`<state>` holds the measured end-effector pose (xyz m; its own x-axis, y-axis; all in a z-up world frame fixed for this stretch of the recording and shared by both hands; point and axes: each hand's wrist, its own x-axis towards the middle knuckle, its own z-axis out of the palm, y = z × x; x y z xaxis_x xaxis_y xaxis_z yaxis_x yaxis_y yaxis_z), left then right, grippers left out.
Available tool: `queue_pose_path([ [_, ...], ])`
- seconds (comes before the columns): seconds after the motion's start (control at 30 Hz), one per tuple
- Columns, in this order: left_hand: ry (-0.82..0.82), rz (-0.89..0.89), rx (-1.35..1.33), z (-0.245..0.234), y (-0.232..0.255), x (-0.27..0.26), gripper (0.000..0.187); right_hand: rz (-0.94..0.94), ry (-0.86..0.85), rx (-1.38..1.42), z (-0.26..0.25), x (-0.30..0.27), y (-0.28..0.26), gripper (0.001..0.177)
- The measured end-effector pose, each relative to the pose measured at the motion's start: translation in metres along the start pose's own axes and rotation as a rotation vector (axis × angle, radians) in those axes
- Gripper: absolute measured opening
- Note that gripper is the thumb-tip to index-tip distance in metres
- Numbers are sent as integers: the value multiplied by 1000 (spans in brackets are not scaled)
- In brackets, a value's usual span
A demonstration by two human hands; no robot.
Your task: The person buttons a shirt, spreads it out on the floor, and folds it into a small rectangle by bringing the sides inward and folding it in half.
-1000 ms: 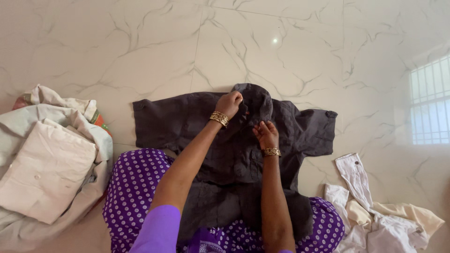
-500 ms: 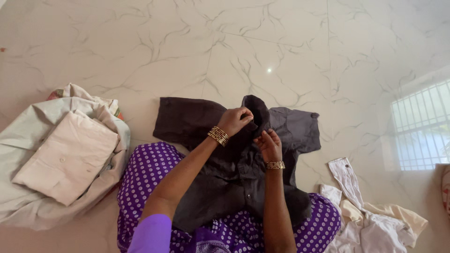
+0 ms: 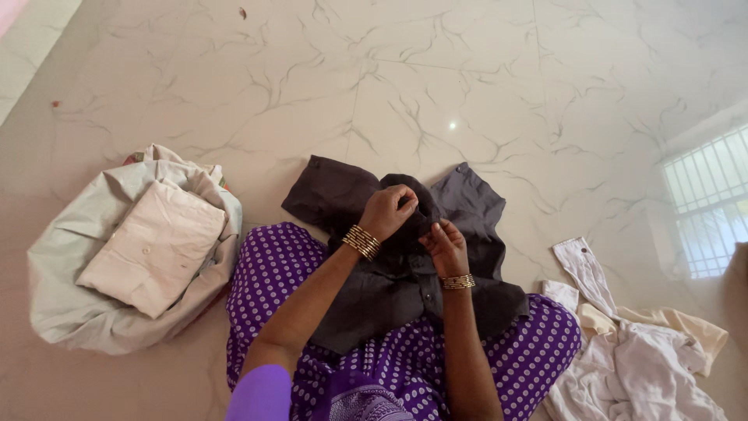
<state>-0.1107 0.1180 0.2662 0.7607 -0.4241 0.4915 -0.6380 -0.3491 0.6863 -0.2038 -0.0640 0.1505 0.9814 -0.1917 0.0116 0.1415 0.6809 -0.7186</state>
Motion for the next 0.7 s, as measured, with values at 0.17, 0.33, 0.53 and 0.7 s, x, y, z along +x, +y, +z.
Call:
queue_pose_path([
  [0.17,-318,-402,-830,12,-11,-3,25,-13,-33,32,-3,-9,0,11],
  [0.33,-248,-160,-235,14,-9,-20,26,6,-22,52,-4,-16,-2,12],
  [0.53,-272,-241,-93,8,6,-19,29,-4,-80,-32,8,-21,-11,13],
  [0.7,-303,-550,-459,22,-8,-31,29,-192,64,-363,10,-22,3,13],
])
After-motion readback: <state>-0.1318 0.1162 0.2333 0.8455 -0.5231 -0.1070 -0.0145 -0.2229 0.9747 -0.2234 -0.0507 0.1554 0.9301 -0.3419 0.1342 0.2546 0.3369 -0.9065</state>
